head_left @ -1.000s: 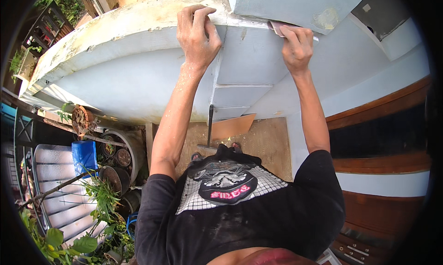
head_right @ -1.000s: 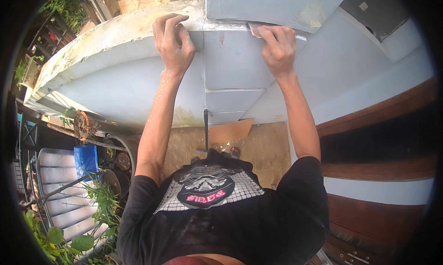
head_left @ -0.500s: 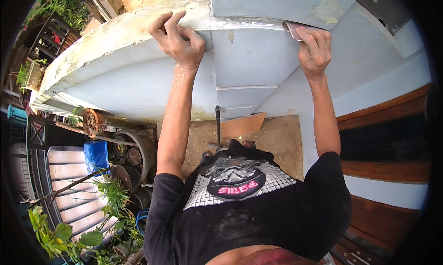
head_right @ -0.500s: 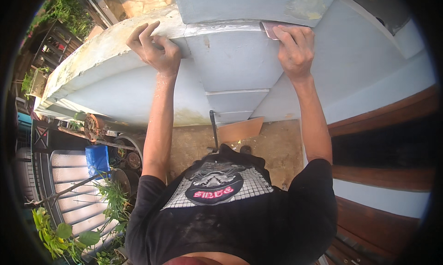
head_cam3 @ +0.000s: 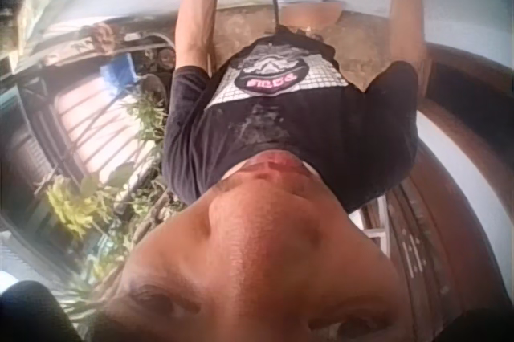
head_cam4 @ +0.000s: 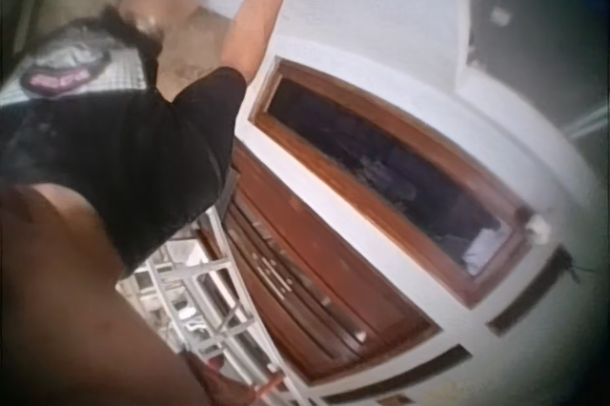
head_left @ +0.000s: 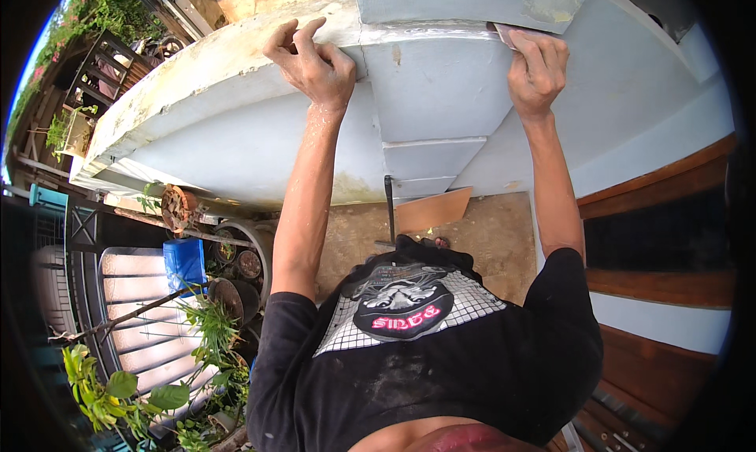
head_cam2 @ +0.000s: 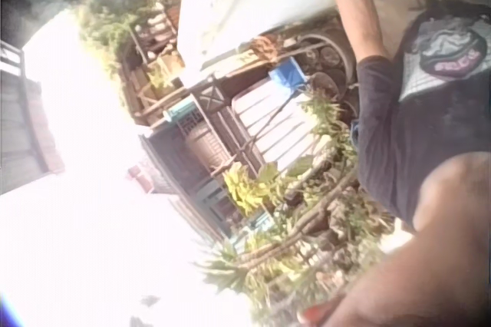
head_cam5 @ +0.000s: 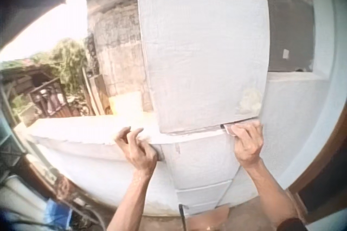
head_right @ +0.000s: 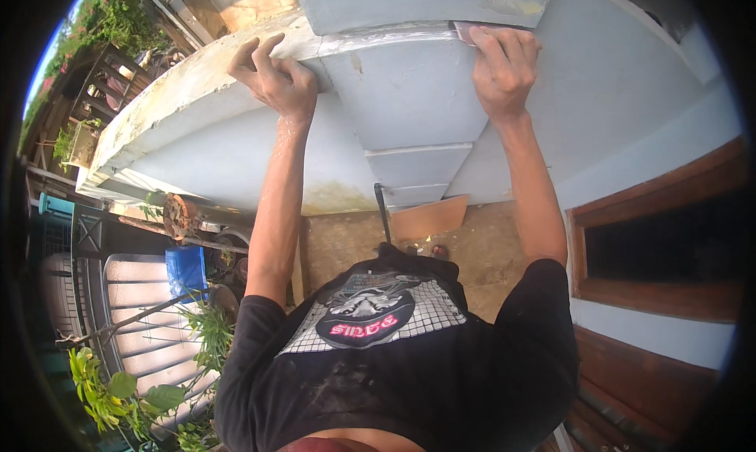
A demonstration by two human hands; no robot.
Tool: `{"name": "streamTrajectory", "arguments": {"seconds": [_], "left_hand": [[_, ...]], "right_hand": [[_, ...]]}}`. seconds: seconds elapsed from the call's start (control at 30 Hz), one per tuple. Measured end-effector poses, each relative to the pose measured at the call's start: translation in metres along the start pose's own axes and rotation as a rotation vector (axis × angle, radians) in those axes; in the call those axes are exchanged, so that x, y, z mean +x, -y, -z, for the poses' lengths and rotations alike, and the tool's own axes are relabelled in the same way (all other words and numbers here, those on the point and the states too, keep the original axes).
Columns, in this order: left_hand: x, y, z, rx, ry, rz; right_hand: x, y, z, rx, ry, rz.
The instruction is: The person kneels on a piece of cardboard and uses a sanding block to smooth a white painted wall. They repeatedly rub the sanding block against the wall surface, focusing on edges and flat areas.
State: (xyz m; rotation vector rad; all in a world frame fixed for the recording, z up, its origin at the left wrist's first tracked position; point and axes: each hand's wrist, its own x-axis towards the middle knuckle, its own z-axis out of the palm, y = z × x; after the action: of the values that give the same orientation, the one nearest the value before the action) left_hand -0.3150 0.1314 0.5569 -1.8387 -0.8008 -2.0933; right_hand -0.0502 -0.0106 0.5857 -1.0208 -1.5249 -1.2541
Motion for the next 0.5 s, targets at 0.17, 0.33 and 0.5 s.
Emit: {"name": "streamTrajectory", "arguments": {"seconds": [0.17, 0.33, 0.5], "left_hand": [[-0.001, 0.0, 0.003, -0.005, 0.046, 0.0], [-0.001, 0.002, 0.004, 0.05, 0.022, -0.057], [-0.002, -0.013, -0.005, 0.01, 0.045, 0.055]], "right_hand": [[0.044, 0.104, -0.062, 0.176, 0.061, 0.044], [-0.01, 0.003, 0.003, -0.122, -0.089, -0.093], [-0.011, 0.005, 0.003, -0.218, -0.249, -0.217]]}}
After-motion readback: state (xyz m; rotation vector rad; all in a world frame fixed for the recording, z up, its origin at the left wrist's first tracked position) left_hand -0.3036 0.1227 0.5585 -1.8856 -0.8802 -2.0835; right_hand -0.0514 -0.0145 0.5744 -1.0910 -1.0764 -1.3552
